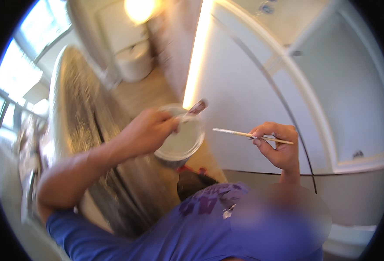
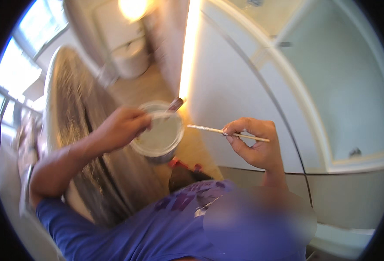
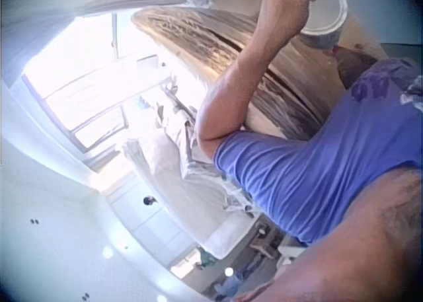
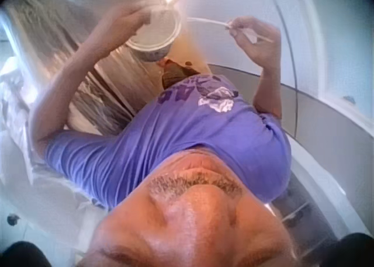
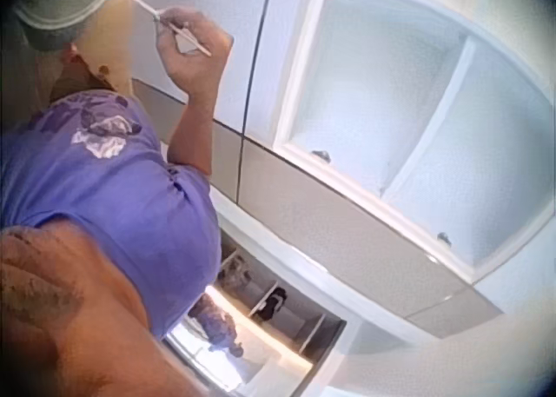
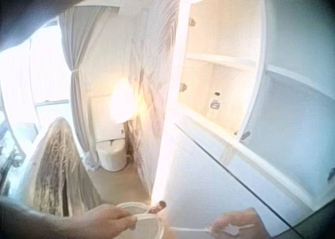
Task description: The person paints the interior edges and corners of a white built-in closet shelf using a thin wooden stick dipped in white paint from a bucket.
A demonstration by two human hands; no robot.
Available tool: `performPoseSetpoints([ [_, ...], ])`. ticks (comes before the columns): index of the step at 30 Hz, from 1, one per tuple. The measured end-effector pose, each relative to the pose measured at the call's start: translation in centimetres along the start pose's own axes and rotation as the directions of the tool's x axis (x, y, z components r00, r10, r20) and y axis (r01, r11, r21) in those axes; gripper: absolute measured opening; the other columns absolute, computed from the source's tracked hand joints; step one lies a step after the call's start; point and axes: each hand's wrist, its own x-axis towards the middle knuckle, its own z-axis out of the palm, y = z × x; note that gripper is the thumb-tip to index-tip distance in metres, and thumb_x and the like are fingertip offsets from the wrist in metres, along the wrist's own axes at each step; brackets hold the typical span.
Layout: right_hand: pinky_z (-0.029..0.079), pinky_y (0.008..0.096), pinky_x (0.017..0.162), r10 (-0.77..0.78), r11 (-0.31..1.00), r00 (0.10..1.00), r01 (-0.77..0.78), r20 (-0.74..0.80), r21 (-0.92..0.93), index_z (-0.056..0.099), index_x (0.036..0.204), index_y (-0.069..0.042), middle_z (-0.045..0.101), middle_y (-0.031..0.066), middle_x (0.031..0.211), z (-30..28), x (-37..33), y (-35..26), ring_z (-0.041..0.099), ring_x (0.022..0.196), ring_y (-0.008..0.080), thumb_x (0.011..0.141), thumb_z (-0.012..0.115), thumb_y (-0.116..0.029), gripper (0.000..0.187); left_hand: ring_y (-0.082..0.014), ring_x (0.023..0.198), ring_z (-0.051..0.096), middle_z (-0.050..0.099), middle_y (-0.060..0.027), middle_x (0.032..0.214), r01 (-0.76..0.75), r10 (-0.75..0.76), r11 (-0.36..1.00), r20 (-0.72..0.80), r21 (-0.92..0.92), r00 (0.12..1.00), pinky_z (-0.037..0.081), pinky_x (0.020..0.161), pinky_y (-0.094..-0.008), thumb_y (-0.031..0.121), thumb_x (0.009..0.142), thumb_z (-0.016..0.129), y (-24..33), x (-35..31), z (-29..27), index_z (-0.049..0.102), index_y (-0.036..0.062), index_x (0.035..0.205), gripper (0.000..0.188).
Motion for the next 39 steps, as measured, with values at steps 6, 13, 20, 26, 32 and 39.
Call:
performPoseSetpoints([
  [6,0.057,0.0339,0.073,-0.189,0.972,0.936,0.222,0.297,-0.083,0.072,0.102,0.002,0.076,0.015,0.096,8.0,3.6,-0.8,0.074,0.083,0.0257,0.084,0.069,0.012,0.021,-0.0112,0.07,0.053,0.057,-0.0016,0.073,-0.08,0.082,0.996,-0.054,0.033,0.995,0.044,0.064,-0.0314,0.034,0.105,0.056,0.8,-1.4,-0.8,0.071,-0.0005,0.092,0.04],
  [13,0.055,0.0486,0.08,-0.046,0.96,0.759,0.212,0.649,-0.181,0.072,0.102,0.002,0.072,0.0219,0.091,13.2,9.2,1.0,0.07,0.088,0.0399,0.095,0.058,-0.012,0.02,-0.0192,0.069,0.056,0.06,-0.0106,0.075,-0.065,0.068,0.998,-0.118,0.027,0.991,0.047,0.065,-0.0376,0.033,0.105,0.053,0.9,-1.0,-0.9,0.069,-0.0042,0.092,0.042],
  [20,0.055,0.0476,0.083,0.098,0.972,0.699,0.087,0.709,-0.22,0.071,0.107,-0.003,0.073,0.0219,0.098,16.2,11.1,6.0,0.07,0.097,0.0389,0.096,0.056,-0.021,0.026,-0.0231,0.068,0.059,0.062,-0.0151,0.076,-0.086,0.08,0.996,-0.125,-0.039,0.989,0.049,0.066,-0.0394,0.029,0.105,0.052,1.0,-0.8,-1.0,0.068,-0.0037,0.094,0.038],
  [26,0.056,0.0437,0.085,0.181,0.977,0.675,-0.041,0.715,-0.209,0.071,0.108,-0.005,0.074,0.0185,0.105,17.1,11.4,5.7,0.071,0.104,0.0325,0.095,0.06,-0.02,0.023,-0.0306,0.075,0.063,0.065,-0.0199,0.083,-0.081,0.08,0.997,-0.116,0.002,0.99,0.052,0.074,-0.0432,0.028,0.105,0.05,1.0,-1.1,-0.9,0.069,-0.0028,0.095,0.038],
  [32,0.057,0.0418,0.084,0.113,0.991,0.701,-0.029,0.704,-0.131,0.072,0.108,-0.005,0.074,0.0165,0.104,17.2,11.7,4.2,0.072,0.104,0.0313,0.09,0.071,-0.019,0.023,-0.0365,0.08,0.065,0.065,-0.0234,0.084,-0.114,0.121,0.991,-0.125,0.067,0.985,0.052,0.078,-0.0461,0.028,0.104,0.048,0.7,-0.8,-0.9,0.069,-0.0033,0.094,0.039],
  [39,0.057,0.0426,0.081,-0.065,0.99,0.733,0.135,0.677,-0.05,0.072,0.103,-0.005,0.074,0.0158,0.101,17.3,11.9,4.3,0.072,0.098,0.0322,0.089,0.072,-0.02,0.021,-0.0346,0.079,0.064,0.064,-0.0231,0.083,-0.109,0.114,0.993,-0.117,0.048,0.987,0.052,0.078,-0.0443,0.028,0.104,0.048,1.1,-1.1,-1.2,0.069,-0.0046,0.095,0.04],
])
